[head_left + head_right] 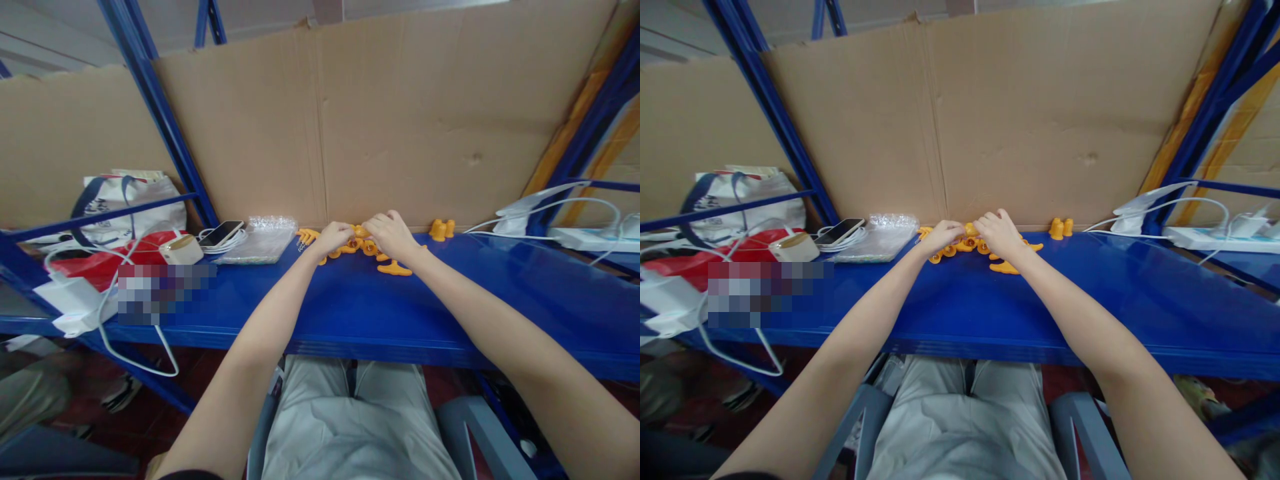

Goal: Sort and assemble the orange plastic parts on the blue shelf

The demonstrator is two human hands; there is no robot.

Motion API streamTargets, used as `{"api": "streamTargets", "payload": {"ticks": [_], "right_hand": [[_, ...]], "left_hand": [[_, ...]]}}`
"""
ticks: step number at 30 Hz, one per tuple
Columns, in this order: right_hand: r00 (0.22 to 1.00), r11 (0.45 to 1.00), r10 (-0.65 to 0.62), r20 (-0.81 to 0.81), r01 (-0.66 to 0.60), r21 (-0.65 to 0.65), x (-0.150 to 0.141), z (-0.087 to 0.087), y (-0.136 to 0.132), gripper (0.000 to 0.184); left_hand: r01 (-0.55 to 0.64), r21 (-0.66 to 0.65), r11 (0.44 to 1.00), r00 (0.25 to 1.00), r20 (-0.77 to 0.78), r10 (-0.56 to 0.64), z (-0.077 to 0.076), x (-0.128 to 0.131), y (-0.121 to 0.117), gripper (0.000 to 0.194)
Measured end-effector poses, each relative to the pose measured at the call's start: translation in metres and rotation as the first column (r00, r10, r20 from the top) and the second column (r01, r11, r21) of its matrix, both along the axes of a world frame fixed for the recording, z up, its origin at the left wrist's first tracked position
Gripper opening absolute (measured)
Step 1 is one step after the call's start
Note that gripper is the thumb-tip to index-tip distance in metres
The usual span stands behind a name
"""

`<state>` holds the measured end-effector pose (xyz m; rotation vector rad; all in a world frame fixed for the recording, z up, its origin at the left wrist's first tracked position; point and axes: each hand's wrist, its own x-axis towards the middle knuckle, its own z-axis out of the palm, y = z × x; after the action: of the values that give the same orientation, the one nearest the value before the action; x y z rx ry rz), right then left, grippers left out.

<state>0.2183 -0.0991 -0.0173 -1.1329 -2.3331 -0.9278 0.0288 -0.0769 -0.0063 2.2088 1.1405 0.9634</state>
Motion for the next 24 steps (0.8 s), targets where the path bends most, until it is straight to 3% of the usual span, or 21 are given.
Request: {"api": "streamTargets", "payload": {"ticks": [3, 7, 16, 20, 24], "right_hand": [[1.000, 0.998, 0.026, 0.014, -0.027, 0.059, 0.003, -0.001, 0.001, 0.028], [0.999, 0.990, 0.022, 0.029, -0.026, 0.141, 0.004, -0.001, 0.000, 0.032], [0.999, 0.999, 0.018, 0.037, -0.019, 0.038, 0.010, -0.007, 0.002, 0.030], [0.999, 1.000, 0.026, 0.044, -0.026, 0.004, 0.005, -0.006, -0.003, 0.035], [0.998, 1.000, -0.007, 0.068, 0.008, -0.008, -0.001, -0.005, -0.005, 0.028]], "left_hand": [[0.086, -0.158, 0.984, 0.993, 0.098, -0.071, 0.002, -0.001, -0.002, 0.024], [0.179, -0.387, 0.905, 0.981, 0.139, -0.135, 0.005, -0.004, -0.005, 0.025], [0.114, -0.206, 0.972, 0.989, 0.113, -0.092, 0.002, -0.001, -0.007, 0.023], [0.089, -0.177, 0.980, 0.992, 0.103, -0.071, 0.000, -0.003, -0.002, 0.028], [0.061, -0.184, 0.981, 0.996, 0.080, -0.047, -0.003, -0.002, 0.002, 0.023]]}}
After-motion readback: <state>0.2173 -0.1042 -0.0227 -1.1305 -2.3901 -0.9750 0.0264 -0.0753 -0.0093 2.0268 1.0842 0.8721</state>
